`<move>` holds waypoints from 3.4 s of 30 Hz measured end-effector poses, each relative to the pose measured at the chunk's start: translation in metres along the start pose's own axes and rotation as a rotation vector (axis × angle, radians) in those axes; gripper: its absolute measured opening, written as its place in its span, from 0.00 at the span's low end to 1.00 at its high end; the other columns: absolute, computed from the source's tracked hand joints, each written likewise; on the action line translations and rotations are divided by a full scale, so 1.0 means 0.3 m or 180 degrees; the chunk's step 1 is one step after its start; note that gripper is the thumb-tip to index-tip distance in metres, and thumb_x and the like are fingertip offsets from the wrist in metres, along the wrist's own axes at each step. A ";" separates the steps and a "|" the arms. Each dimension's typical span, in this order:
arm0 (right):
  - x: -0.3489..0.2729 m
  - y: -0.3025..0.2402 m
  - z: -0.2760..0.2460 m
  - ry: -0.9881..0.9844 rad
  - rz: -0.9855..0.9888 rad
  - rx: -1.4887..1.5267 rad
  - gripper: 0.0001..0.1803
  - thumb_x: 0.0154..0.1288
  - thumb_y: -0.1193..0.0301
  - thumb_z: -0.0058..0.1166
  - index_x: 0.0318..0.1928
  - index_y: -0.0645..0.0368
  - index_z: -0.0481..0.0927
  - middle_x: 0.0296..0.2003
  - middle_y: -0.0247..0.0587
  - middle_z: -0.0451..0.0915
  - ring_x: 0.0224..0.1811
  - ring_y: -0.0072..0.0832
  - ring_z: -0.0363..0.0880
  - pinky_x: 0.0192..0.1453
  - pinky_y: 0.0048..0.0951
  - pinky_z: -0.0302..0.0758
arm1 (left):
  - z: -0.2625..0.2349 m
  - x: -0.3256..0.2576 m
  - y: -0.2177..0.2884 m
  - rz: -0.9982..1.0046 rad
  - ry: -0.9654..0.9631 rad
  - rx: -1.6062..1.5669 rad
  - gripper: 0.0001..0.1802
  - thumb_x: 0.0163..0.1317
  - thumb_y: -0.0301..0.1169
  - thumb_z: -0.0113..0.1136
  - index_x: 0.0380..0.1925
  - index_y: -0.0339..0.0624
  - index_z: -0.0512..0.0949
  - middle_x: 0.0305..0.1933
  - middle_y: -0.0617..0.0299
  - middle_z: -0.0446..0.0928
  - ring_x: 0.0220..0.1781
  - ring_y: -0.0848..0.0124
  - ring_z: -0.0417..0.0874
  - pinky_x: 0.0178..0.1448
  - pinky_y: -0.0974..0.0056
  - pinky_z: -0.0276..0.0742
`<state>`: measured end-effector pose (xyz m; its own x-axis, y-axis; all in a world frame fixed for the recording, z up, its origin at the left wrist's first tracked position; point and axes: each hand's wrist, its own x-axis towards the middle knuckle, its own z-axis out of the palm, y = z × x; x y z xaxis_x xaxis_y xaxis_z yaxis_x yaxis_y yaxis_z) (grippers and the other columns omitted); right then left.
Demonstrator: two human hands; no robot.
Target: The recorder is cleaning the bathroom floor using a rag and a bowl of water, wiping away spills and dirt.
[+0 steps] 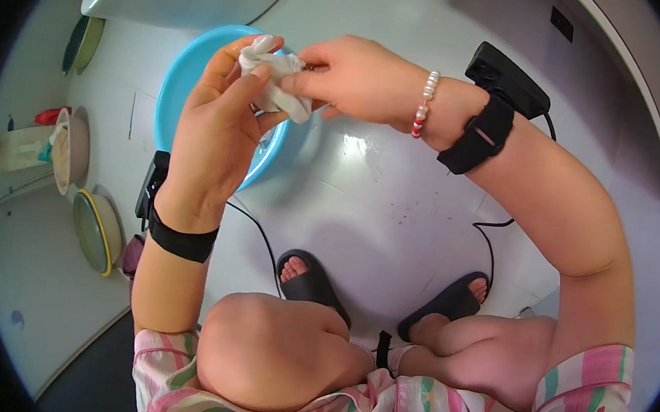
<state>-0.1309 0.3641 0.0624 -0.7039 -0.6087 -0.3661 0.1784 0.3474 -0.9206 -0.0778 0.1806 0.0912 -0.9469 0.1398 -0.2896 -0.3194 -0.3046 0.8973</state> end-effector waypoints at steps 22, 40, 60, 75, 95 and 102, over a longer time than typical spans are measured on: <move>-0.139 0.019 -0.125 0.1016 -0.0439 0.1719 0.14 0.78 0.60 0.46 0.40 0.58 0.75 0.30 0.34 0.80 0.35 0.23 0.81 0.46 0.29 0.81 | -0.022 -0.047 0.037 0.0759 0.0786 -0.0529 0.13 0.76 0.34 0.52 0.56 0.44 0.70 0.54 0.60 0.76 0.53 0.69 0.80 0.56 0.60 0.79; -0.165 0.143 -0.121 0.1116 -0.0321 0.0832 0.14 0.73 0.67 0.55 0.52 0.63 0.79 0.39 0.34 0.82 0.40 0.18 0.77 0.45 0.24 0.75 | 0.136 -0.015 -0.063 0.0567 -0.0496 0.1745 0.27 0.70 0.30 0.59 0.67 0.39 0.66 0.63 0.55 0.76 0.64 0.68 0.75 0.57 0.65 0.77; -1.762 1.268 0.019 0.5776 0.1283 0.2833 0.09 0.72 0.66 0.56 0.41 0.58 0.79 0.35 0.33 0.81 0.37 0.25 0.81 0.42 0.28 0.79 | 0.577 0.107 -0.189 0.1313 -0.3304 0.5395 0.17 0.59 0.31 0.66 0.46 0.37 0.79 0.43 0.50 0.82 0.45 0.51 0.83 0.49 0.52 0.80; -1.503 1.579 -0.469 0.4425 0.2518 -0.1798 0.31 0.74 0.60 0.44 0.66 0.74 0.67 0.69 0.67 0.63 0.73 0.58 0.59 0.78 0.44 0.56 | 0.433 0.578 -0.649 0.0165 -0.2138 0.7363 0.44 0.55 0.53 0.70 0.62 0.32 0.70 0.59 0.47 0.79 0.62 0.55 0.79 0.76 0.39 0.56; -0.782 1.089 -0.539 0.3659 0.0333 -0.2527 0.28 0.58 0.74 0.55 0.60 0.69 0.72 0.59 0.54 0.74 0.65 0.48 0.71 0.70 0.44 0.69 | 0.284 0.640 -0.630 -0.0768 -0.1501 0.8012 0.77 0.21 0.69 0.79 0.67 0.22 0.64 0.69 0.37 0.68 0.75 0.48 0.64 0.78 0.46 0.56; -1.296 1.380 -0.688 0.4444 0.2042 -0.3336 0.30 0.68 0.64 0.47 0.67 0.69 0.69 0.66 0.58 0.69 0.69 0.50 0.66 0.75 0.46 0.64 | 0.249 0.658 -0.639 -0.0538 -0.1462 0.7989 0.62 0.21 0.62 0.82 0.62 0.46 0.76 0.66 0.38 0.71 0.71 0.48 0.68 0.75 0.48 0.62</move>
<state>0.0747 0.8918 -0.1485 -0.7910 0.5426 0.2827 0.5511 0.8325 -0.0560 -0.2007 0.3369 -0.1130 -0.7691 0.2214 -0.5996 0.5402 0.7266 -0.4246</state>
